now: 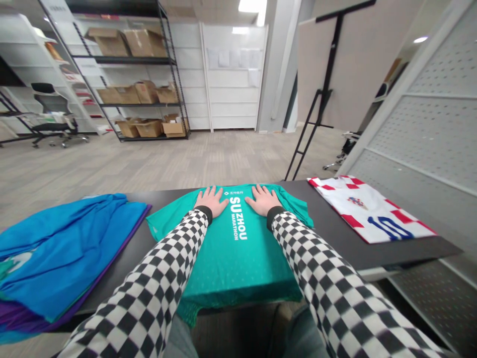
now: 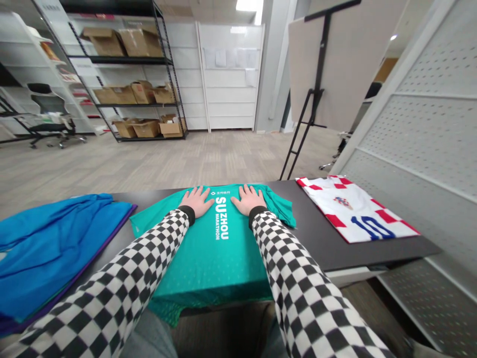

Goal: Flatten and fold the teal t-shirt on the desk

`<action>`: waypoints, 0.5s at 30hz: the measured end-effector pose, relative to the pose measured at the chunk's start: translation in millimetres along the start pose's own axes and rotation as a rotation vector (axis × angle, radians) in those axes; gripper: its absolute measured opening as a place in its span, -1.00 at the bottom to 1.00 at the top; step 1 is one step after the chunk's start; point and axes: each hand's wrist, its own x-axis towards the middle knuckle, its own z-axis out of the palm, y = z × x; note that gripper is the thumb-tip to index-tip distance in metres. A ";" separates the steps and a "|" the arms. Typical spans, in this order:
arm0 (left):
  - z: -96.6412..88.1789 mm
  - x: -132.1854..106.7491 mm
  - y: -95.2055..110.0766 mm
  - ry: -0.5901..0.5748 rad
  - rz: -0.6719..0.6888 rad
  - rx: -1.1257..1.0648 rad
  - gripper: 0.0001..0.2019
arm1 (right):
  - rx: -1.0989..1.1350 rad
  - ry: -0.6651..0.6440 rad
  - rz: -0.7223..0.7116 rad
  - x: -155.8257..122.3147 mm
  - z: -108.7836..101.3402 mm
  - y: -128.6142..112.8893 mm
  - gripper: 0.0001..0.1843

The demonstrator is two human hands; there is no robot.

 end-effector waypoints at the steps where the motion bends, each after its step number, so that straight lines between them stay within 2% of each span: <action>1: 0.2 1.0 0.0 0.001 -0.005 0.003 -0.10 | 0.001 0.000 0.001 -0.1 -0.5 -0.3 0.05; 11: 2.0 2.2 -1.0 0.005 0.005 0.004 -0.09 | 0.032 0.014 0.008 -5.0 -3.1 -3.0 0.02; 15: 8.2 3.7 -4.0 0.067 0.006 -0.024 -0.06 | 0.065 0.019 -0.010 -8.9 -5.7 -2.5 0.03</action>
